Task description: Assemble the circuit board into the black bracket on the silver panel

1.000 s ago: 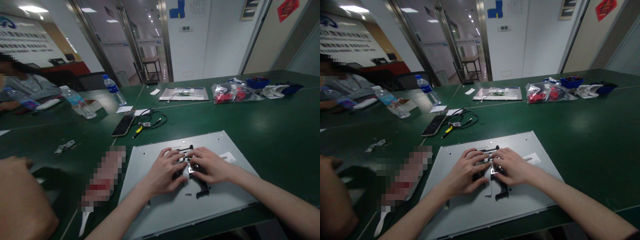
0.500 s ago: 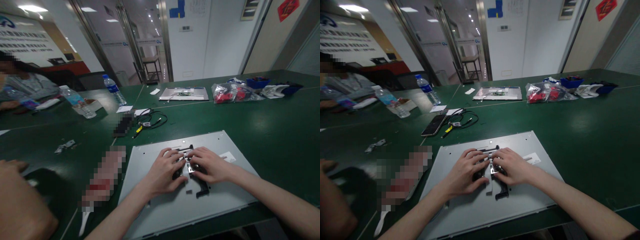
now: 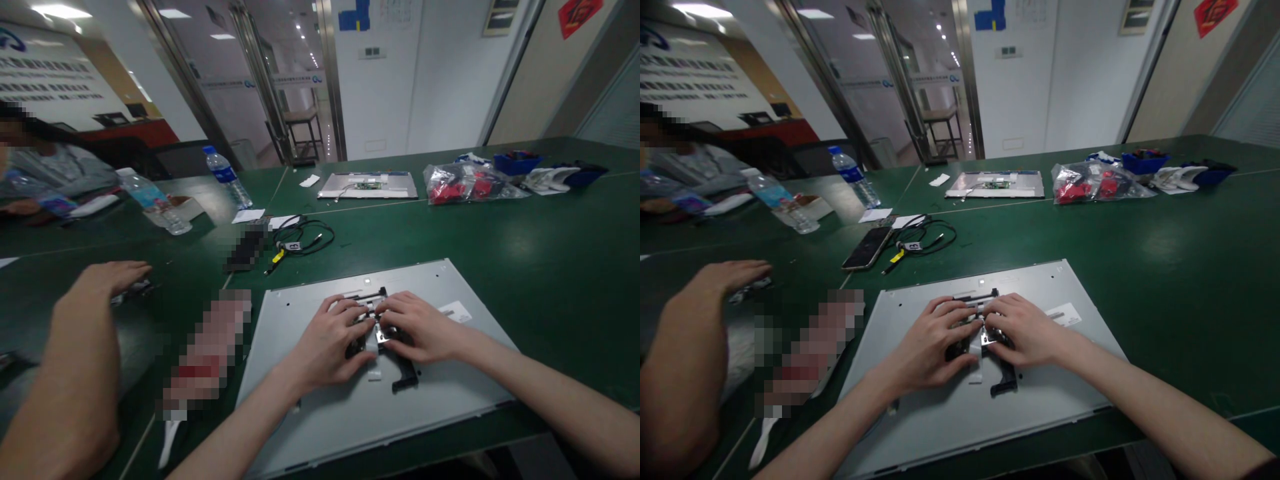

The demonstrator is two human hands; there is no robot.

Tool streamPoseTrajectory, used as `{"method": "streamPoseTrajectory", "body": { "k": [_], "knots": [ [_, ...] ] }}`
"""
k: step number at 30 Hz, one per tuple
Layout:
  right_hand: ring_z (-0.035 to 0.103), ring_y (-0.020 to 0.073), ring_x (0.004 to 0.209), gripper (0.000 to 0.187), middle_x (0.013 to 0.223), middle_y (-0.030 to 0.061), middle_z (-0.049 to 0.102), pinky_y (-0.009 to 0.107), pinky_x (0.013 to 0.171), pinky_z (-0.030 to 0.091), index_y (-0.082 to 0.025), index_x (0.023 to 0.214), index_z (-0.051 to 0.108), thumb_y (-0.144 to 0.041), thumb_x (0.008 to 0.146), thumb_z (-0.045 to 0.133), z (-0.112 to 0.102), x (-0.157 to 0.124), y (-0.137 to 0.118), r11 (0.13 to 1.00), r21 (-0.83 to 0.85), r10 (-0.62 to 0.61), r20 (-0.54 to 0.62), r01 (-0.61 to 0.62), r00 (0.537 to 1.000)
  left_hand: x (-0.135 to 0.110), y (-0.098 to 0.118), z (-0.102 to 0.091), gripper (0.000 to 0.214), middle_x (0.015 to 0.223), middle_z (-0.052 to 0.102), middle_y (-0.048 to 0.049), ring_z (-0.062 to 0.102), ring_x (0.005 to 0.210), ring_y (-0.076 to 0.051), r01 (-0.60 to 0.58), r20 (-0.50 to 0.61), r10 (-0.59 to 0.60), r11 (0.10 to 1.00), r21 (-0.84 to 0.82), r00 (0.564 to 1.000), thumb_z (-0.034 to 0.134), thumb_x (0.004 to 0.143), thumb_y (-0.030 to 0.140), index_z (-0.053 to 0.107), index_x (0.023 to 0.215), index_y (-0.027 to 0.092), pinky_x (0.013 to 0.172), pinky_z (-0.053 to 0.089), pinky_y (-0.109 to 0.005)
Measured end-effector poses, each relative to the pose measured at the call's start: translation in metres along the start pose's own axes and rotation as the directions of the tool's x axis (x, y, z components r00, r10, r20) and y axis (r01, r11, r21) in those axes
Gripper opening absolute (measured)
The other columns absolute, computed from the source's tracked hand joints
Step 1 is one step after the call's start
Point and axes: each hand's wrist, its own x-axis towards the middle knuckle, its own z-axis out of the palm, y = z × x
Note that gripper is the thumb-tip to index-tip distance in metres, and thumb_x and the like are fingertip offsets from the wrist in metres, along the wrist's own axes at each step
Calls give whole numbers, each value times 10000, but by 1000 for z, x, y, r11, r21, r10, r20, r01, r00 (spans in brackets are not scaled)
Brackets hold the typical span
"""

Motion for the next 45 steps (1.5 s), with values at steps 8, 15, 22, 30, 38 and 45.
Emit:
{"method": "streamPoseTrajectory", "body": {
  "k": [8, 15, 22, 30, 38, 45],
  "knots": [
    [528, 244, 1096, 194, 1187, 105, 608, 440, 974, 431, -187, 1064, 571, -269, 890, 593, 1, 0, 0, 1000, -1, 6, 2, -6, 1000, 1, 3, -2, 466, 1284, 620, -72, 527, 1212, -296, 16, -10, -16, 1000, 12, 1000, 611, 869, 499, 594, 1270, 261, 1072, 326, -521],
    [529, 248, 1087, 226, 1172, 113, 609, 433, 977, 426, -173, 1092, 568, -278, 893, 590, 1, 0, 1, 1000, -12, 10, 11, -10, 1000, 1, 4, 0, 482, 1298, 608, -79, 516, 1226, -297, 30, 20, -30, 999, 21, 999, 583, 885, 488, 571, 1304, 249, 1085, 321, -515],
    [533, 243, 1083, 180, 1160, 112, 612, 429, 966, 430, -175, 1049, 572, -266, 894, 582, 1, 0, 0, 1000, -4, 11, 10, -11, 1000, 0, 8, 1, 497, 1302, 605, -95, 518, 1229, -302, 49, 7, -50, 998, 48, 999, 565, 900, 481, 554, 1328, 227, 1095, 312, -521],
    [532, 236, 1087, 157, 1161, 106, 606, 433, 974, 422, -183, 1028, 568, -269, 899, 582, 1, 0, 0, 1000, -13, 16, 9, -16, 1000, 1, 11, 2, 526, 1280, 624, -96, 541, 1202, -313, 51, -17, -50, 998, 48, 999, 626, 857, 494, 574, 1294, 207, 1082, 325, -531],
    [528, 234, 1084, 169, 1163, 100, 607, 427, 972, 421, -187, 1042, 571, -276, 900, 591, 1, 0, 0, 1000, -14, 19, 22, -19, 1000, 1, 10, 2, 521, 1242, 645, -95, 560, 1177, -304, 41, -48, -39, 998, 48, 998, 640, 842, 519, 596, 1252, 201, 1072, 338, -524],
    [533, 235, 1077, 166, 1151, 102, 606, 432, 966, 421, -182, 1044, 567, -261, 899, 586, 1, 0, 0, 1000, -21, 20, 31, -19, 999, 1, 9, 2, 419, 1208, 660, -87, 563, 1168, -289, 36, -64, -32, 997, 70, 997, 587, 892, 472, 621, 1205, 195, 1075, 342, -510]
  ]
}}
